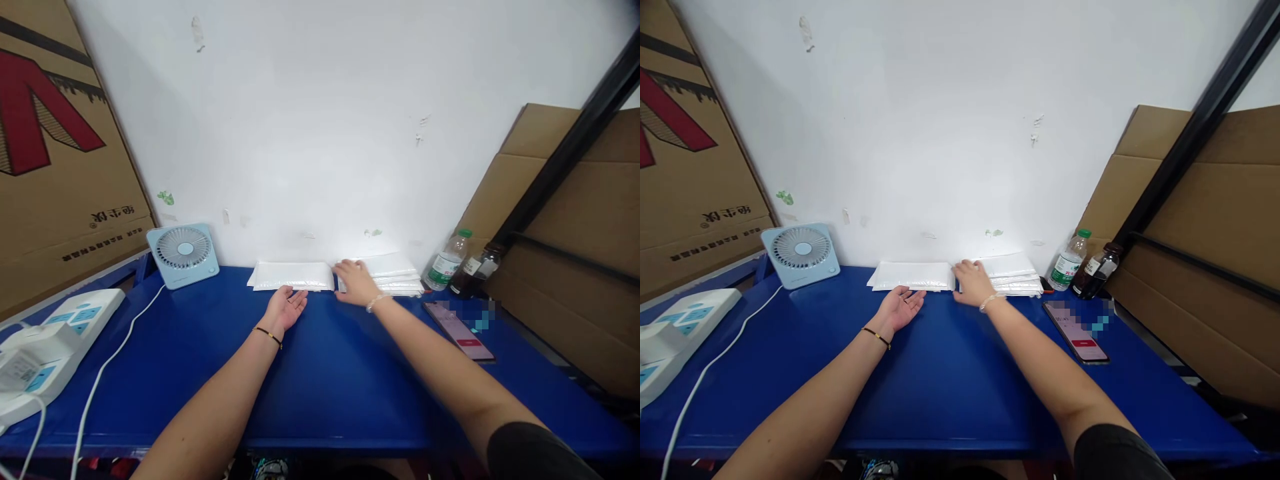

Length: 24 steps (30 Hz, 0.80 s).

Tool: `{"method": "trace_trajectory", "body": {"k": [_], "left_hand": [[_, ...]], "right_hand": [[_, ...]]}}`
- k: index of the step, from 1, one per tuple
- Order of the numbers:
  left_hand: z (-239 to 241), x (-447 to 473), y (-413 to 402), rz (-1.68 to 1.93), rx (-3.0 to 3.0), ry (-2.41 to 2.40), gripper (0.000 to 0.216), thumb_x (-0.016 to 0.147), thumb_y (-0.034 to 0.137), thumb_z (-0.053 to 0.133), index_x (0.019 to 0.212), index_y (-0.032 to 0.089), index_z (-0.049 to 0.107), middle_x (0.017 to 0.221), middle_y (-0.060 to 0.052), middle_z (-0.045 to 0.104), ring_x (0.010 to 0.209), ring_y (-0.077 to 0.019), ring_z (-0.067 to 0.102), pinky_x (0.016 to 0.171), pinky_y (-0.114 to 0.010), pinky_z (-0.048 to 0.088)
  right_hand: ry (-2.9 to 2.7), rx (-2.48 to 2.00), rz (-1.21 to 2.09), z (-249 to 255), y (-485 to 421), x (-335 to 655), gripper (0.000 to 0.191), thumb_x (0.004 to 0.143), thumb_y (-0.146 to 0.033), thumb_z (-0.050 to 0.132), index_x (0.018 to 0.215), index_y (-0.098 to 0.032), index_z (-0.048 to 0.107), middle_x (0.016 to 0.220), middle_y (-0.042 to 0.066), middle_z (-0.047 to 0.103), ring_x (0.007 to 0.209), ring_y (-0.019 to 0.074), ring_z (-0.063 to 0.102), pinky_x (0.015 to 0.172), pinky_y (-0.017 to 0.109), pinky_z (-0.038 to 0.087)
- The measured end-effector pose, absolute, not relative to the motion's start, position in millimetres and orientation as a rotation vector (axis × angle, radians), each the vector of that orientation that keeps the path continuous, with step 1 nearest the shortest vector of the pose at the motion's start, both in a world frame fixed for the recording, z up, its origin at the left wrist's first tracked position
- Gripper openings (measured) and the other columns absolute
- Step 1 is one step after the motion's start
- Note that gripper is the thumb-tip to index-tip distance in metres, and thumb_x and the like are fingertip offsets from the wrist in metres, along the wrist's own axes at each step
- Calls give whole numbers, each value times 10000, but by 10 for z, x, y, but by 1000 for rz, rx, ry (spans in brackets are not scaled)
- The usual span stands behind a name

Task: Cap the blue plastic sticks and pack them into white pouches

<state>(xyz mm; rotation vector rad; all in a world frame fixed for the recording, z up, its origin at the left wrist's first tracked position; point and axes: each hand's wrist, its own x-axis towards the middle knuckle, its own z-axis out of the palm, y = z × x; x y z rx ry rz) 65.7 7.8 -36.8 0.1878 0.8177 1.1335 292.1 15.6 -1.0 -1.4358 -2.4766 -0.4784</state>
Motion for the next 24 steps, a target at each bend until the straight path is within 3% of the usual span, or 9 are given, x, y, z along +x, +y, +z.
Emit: {"method": "trace_trajectory", "body": {"k": [3,7,9,13,18,22,24], "left_hand": [[-356,655,49,1097,166,821,240,847,174,455,1080,137,413,1073,-156,562,901,-199,645,666,-279,546],[-327,686,18,1015,209,824,210,853,209,465,1046,126,451,1072,-157,565,917,-199,636,688,-277,538],[-308,720,-6,1006,251,831,198,844,235,506,1013,138,477,1065,-140,572,922,-193,633,707,-276,531],[-270,788,-77,1101,297,782,217,800,300,597,969,186,523,1037,-88,595,926,-177,631,771,-286,512],[-233,832,-125,1293,233,661,212,782,348,604,938,207,576,937,-38,642,854,-171,640,786,-310,514],[-146,827,-141,1472,197,609,187,744,284,648,887,181,585,867,-35,656,876,-180,641,836,-318,505],[-75,821,-177,1568,316,547,200,725,265,672,892,175,610,874,-34,666,922,-178,634,889,-317,483]], "right_hand": [[-2509,-1482,-588,-187,208,2515,518,795,-113,489,1306,-42,442,1289,223,514,1251,295,379,1026,420,202],[-2521,-1552,-575,-159,297,2367,290,881,-74,364,1058,-51,592,966,194,662,959,247,589,905,373,331],[-2515,-1577,-561,-95,277,2394,250,881,-94,384,996,-76,606,927,174,670,866,230,619,815,341,385],[-2408,-1512,-478,-40,27,2540,292,864,-150,433,1117,-128,577,941,120,683,818,209,640,723,295,439],[-2445,-1025,-95,-128,-519,2836,336,808,-126,460,1104,-178,611,902,57,705,745,159,650,701,260,492],[-2452,-1020,162,-234,-785,3068,427,805,-160,515,1223,-237,556,1142,60,647,976,190,632,847,316,500],[-2399,-1116,304,-294,-799,3169,592,763,-253,625,1331,-254,458,1316,74,533,1149,238,547,954,379,458]]}}
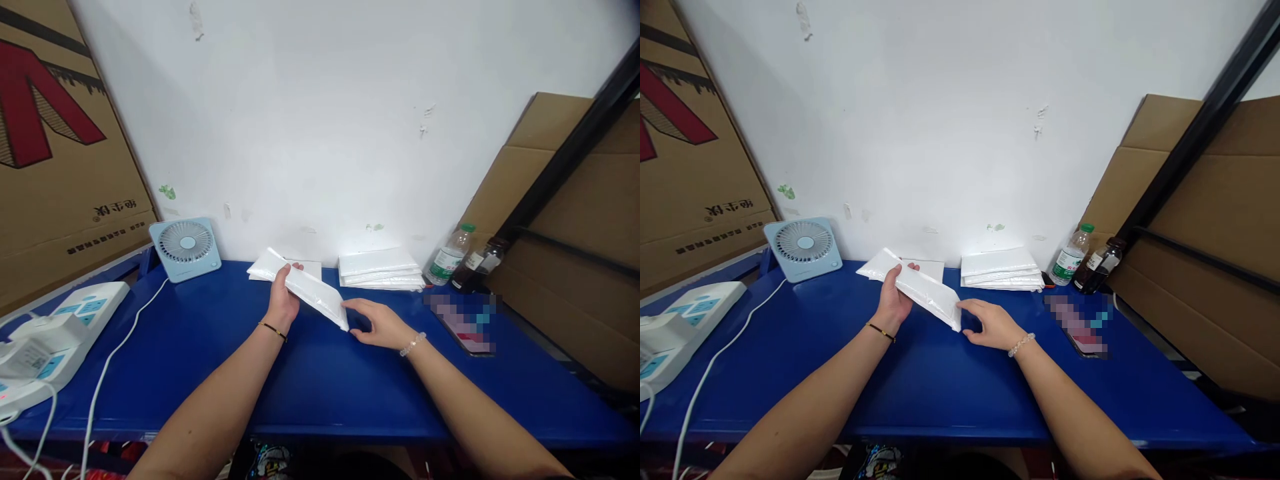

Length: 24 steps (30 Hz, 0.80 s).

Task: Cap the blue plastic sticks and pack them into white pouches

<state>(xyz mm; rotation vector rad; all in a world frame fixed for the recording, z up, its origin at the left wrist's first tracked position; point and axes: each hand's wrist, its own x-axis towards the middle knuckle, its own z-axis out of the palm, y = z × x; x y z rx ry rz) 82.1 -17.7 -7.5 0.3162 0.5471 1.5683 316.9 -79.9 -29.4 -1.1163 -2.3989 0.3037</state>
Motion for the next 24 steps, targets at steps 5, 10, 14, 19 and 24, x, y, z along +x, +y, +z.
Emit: {"method": "trace_trajectory", "body": {"k": [5,10,14,19,24], "left_hand": [[59,830,-325,1625,575,489,348,700,322,704,998,152,646,1028,-77,672,1089,-222,582,982,-357,425],[78,842,-396,1647,692,458,428,690,367,697,1055,151,640,1106,-98,660,1167,-259,538,1010,-394,395],[116,811,-415,1634,757,447,435,698,377,687,1065,149,638,1123,-109,654,1181,-276,528,994,-407,404],[262,657,-422,1698,848,448,407,713,380,675,1054,161,640,1134,-102,650,1175,-283,531,964,-400,430],[444,399,-434,1754,984,411,453,703,415,671,1089,183,620,1137,-96,641,1148,-294,548,946,-410,449]], "right_hand": [[-2230,-1274,632,-498,-682,3252,1057,615,-459,773,1471,-223,200,1477,142,313,1334,317,334,1088,489,296],[-2166,-1281,597,-617,-612,2991,1067,578,-463,797,1454,-216,240,1451,152,349,1306,326,362,1065,492,309],[-2206,-1158,473,-579,-583,2806,479,741,-313,696,1190,-220,559,1177,86,589,1085,246,549,953,405,424],[-2217,-1166,445,-537,-594,2826,219,811,-290,617,1017,-218,627,1141,74,589,1045,222,565,921,378,449],[-2279,-1221,497,-522,-623,2905,422,764,-361,657,1163,-237,596,1275,95,513,1128,257,533,925,394,464]]}}
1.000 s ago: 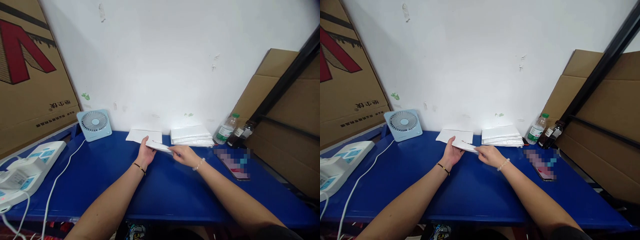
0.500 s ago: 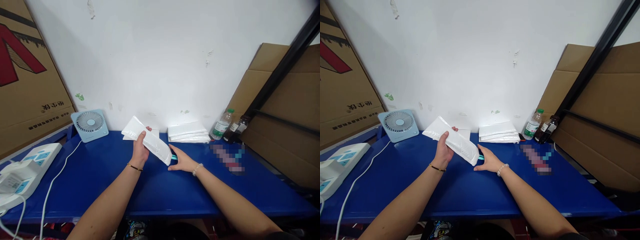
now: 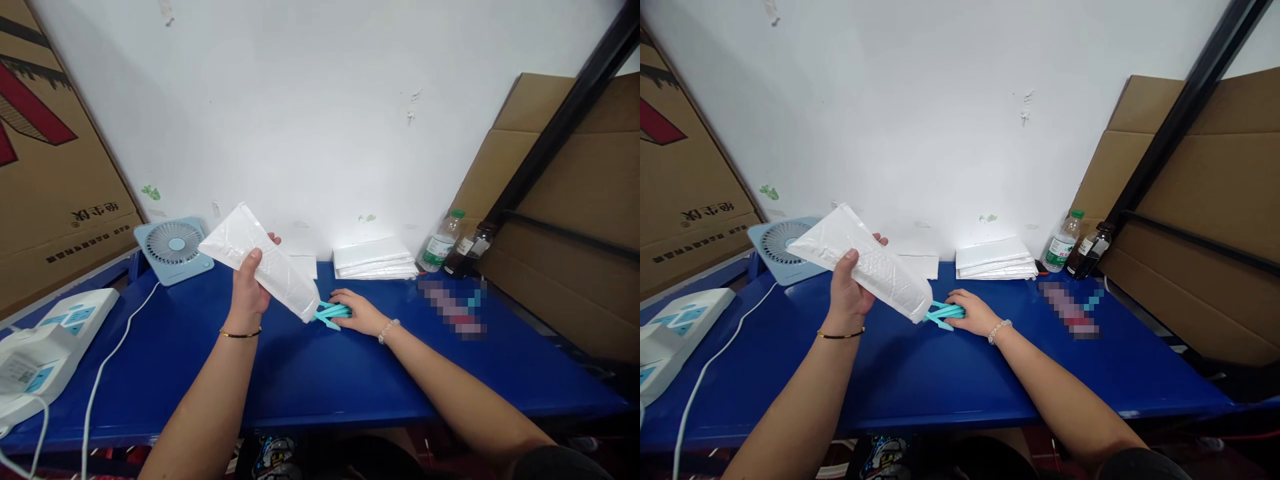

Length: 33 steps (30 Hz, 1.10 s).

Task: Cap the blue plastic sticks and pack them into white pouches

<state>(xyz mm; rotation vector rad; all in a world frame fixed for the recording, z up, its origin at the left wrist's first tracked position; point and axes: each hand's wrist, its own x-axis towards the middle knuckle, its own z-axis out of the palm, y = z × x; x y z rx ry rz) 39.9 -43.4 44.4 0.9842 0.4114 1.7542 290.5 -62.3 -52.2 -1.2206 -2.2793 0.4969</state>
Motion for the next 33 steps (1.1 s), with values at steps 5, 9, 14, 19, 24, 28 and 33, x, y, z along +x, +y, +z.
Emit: {"method": "trace_trajectory", "body": {"k": [5,9,14,19,24,28,33], "left_hand": [[598,182,-515,1839,1183,423,545,654,473,702,1115,204,593,1119,-100,633,1120,-319,557,907,-432,473],[713,90,-646,1925,1341,432,569,639,459,722,1135,234,559,1153,-78,601,1114,-304,554,914,-423,464],[653,44,-563,1808,1730,878,683,596,336,772,1219,220,518,1159,-85,590,1144,-313,517,1003,-430,373],[208,-13,-152,991,2259,1541,760,492,371,797,1201,235,559,1176,-151,586,1183,-420,448,1042,-570,185],[-63,102,-82,727,2364,1495,862,513,566,746,1272,231,509,1308,-178,496,1255,-401,370,1014,-514,258],[-109,329,-186,480,2452,1116,433,724,510,593,1057,238,644,1073,-87,631,983,-255,574,839,-318,418],[-202,488,-234,180,2422,1075,209,673,373,636,814,220,653,743,-19,640,654,-177,561,567,-251,368]], "right_hand": [[-2356,-1198,503,-518,-623,2941,506,741,-224,602,1245,-235,561,1351,97,475,1273,277,416,1040,432,369],[-2394,-1205,518,-502,-634,2969,584,705,-195,595,1284,-229,529,1390,93,452,1337,287,326,1077,454,311],[-2434,-1214,500,-440,-677,2942,569,763,-325,626,1314,-259,500,1414,96,428,1342,305,317,1102,518,224],[-2444,-1201,538,-413,-698,2961,571,762,-473,651,1293,-303,530,1430,79,410,1342,321,313,1091,530,246],[-2487,-1136,613,-367,-731,3079,485,782,-433,641,1247,-309,579,1412,62,440,1344,309,317,1075,492,301],[-2441,-1111,709,-298,-734,3227,412,786,-406,636,1178,-280,632,1321,70,526,1203,280,491,888,376,488],[-2319,-1231,545,-297,-656,3475,330,787,-222,594,1111,-227,656,1040,82,619,911,206,592,717,307,501]]}}
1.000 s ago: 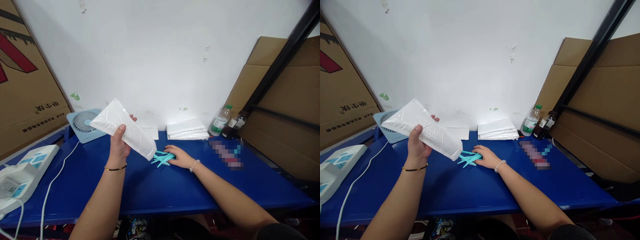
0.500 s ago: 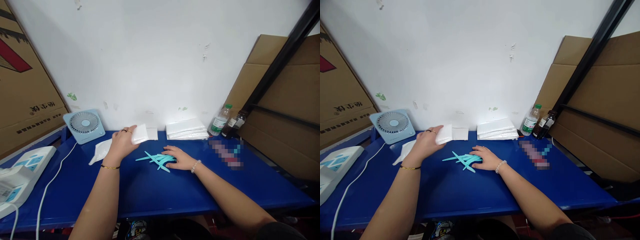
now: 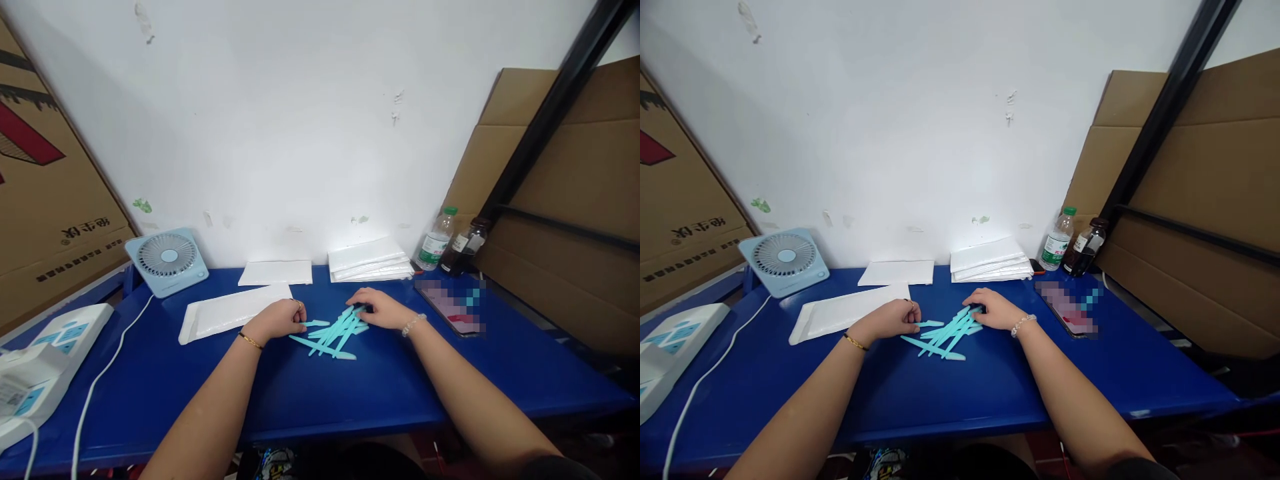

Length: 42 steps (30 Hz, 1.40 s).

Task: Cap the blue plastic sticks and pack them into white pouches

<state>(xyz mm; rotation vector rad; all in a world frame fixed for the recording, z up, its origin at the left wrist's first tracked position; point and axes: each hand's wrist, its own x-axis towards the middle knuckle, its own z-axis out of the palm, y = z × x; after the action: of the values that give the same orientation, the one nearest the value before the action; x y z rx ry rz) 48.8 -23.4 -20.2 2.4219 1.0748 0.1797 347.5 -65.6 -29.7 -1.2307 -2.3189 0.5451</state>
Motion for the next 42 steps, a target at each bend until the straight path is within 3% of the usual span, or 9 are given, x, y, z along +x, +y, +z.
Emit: {"method": "trace_trajectory", "body": {"k": [6,11,17,29,35,38,42], "left_hand": [[-202,603,-266,348,2450,1176,145,770,331,526,747,210,602,699,-24,626,634,-173,546,558,-261,329],[-227,764,-285,553,2366,1110,200,813,378,503,851,213,609,732,-19,638,655,-170,560,565,-255,352],[-260,931,-284,603,2455,1051,164,812,347,533,835,223,638,820,-24,669,760,-186,587,649,-263,375],[-338,860,-162,609,2385,1248,177,825,335,508,809,233,652,730,-13,662,701,-188,584,698,-291,384],[-365,876,-173,692,2430,1183,236,759,385,592,936,242,653,928,-39,659,873,-216,589,735,-291,387],[-324,906,-233,551,2516,1125,230,716,431,632,833,237,665,839,-30,646,821,-212,585,706,-288,371],[-320,937,-267,387,2515,1052,158,773,352,575,705,227,644,709,1,646,691,-170,576,648,-273,351]], "right_hand": [[-2325,-1282,598,-318,-651,3528,165,778,-289,624,909,-220,696,890,37,602,676,135,560,614,266,466],[-2152,-1254,573,-321,-664,3333,300,785,-426,632,986,-207,669,883,48,626,750,163,589,638,270,474],[-2197,-1212,455,-317,-616,3222,232,874,-369,533,801,-195,668,789,33,641,729,156,574,680,273,445],[-2177,-1400,386,-366,-511,3539,251,878,-385,516,803,-195,663,784,28,655,704,159,573,660,273,417],[-2224,-1386,181,-325,-559,3425,164,860,-336,560,860,-228,682,903,46,643,911,203,561,824,343,380],[-2316,-1350,220,-344,-587,3262,125,839,-321,592,864,-231,675,898,43,622,897,200,549,816,352,369],[-2342,-1379,296,-397,-585,3169,123,805,-321,638,879,-223,651,902,33,602,880,193,543,792,344,364]]}}
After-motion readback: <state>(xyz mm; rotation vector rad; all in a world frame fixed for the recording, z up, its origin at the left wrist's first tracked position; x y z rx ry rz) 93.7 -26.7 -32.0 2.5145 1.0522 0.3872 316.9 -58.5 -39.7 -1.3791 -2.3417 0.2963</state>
